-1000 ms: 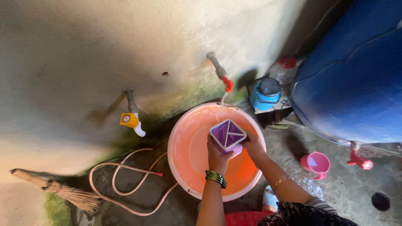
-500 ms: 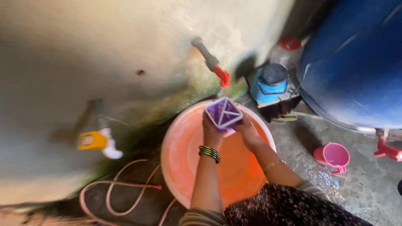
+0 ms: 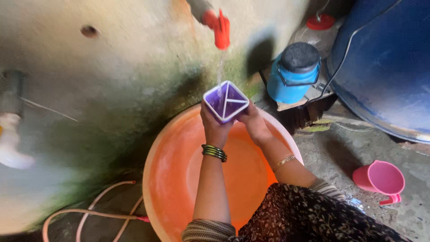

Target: The person washes their hands under a tap, then picks up a purple toothbrush holder, empties a red bucket of clothes, and refills an orange basin with water. They repeatedly rinse and rub the toothbrush holder in the basin, handle a pink soap dish with a bar of soap, and turn the holder over while rinsing it under running water.

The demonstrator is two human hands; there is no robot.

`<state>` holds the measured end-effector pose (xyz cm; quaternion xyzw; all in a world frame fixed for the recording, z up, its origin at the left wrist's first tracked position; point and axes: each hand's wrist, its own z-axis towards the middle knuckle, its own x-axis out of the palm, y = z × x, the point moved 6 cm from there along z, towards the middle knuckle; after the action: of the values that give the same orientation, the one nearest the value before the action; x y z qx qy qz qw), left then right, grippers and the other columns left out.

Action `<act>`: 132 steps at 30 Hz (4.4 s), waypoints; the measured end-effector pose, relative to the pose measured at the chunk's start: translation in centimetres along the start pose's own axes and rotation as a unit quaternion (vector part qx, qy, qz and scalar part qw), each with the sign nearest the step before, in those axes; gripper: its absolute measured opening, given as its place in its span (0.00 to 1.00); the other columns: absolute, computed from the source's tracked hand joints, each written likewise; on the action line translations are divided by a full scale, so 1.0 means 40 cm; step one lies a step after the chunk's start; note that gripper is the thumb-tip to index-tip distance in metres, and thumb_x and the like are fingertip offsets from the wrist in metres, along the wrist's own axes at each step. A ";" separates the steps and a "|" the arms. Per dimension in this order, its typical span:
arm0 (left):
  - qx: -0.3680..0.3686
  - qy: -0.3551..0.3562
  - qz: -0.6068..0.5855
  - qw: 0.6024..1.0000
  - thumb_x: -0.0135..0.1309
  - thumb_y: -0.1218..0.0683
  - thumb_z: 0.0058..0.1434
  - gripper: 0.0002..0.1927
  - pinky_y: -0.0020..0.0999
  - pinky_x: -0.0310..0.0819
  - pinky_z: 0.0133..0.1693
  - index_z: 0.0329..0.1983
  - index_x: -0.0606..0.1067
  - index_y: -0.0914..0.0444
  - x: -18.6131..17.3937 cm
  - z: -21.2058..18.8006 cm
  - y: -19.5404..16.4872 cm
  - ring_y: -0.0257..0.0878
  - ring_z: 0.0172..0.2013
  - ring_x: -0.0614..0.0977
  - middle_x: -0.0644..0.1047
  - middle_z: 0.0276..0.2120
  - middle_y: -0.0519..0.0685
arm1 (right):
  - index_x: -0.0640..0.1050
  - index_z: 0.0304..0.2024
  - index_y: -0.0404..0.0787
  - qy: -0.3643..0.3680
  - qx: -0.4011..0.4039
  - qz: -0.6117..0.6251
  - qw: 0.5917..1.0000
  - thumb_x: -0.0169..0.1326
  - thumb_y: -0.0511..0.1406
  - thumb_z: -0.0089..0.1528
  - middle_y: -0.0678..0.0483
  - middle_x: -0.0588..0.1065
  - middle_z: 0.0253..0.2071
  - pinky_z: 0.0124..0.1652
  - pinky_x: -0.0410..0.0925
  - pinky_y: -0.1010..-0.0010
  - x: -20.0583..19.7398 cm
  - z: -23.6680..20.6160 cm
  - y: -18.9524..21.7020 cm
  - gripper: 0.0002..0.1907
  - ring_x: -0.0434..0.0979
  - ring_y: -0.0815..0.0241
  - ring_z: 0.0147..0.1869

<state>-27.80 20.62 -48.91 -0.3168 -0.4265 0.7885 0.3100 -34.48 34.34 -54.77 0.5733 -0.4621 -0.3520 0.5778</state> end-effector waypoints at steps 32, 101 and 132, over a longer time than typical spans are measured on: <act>-0.192 -0.131 -0.313 0.921 0.63 0.48 0.56 0.48 0.47 0.53 0.67 0.76 0.51 0.56 -0.145 0.015 0.053 0.45 0.71 0.58 0.58 0.71 0.50 | 0.75 0.58 0.37 0.056 -0.262 -0.415 0.870 0.63 0.42 0.57 0.40 0.78 0.49 0.50 0.73 0.55 0.148 -0.098 0.466 0.29 0.81 0.42 0.51; -0.240 -0.109 -0.648 0.715 0.29 0.34 0.71 0.34 0.49 0.69 0.60 0.68 0.68 0.58 -0.014 -0.045 0.070 0.46 0.61 0.75 0.74 0.61 0.49 | 0.79 0.40 0.31 0.204 -0.281 -0.207 0.915 0.53 0.26 0.56 0.44 0.80 0.37 0.41 0.73 0.60 0.148 -0.148 0.459 0.10 0.81 0.46 0.40; -0.431 0.062 -0.279 0.856 0.46 0.33 0.63 0.26 0.40 0.72 0.27 0.45 0.78 0.57 -0.061 -0.023 0.052 0.36 0.29 0.79 0.80 0.34 0.44 | 0.82 0.42 0.39 0.372 -0.288 -0.753 0.461 0.60 0.37 0.50 0.43 0.79 0.46 0.55 0.68 0.56 0.189 -0.270 0.380 0.18 0.78 0.45 0.55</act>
<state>-26.07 18.28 -50.57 -0.3349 -0.7742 0.3845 0.3750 -23.77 32.35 -37.85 0.5768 0.5346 -0.5168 0.3383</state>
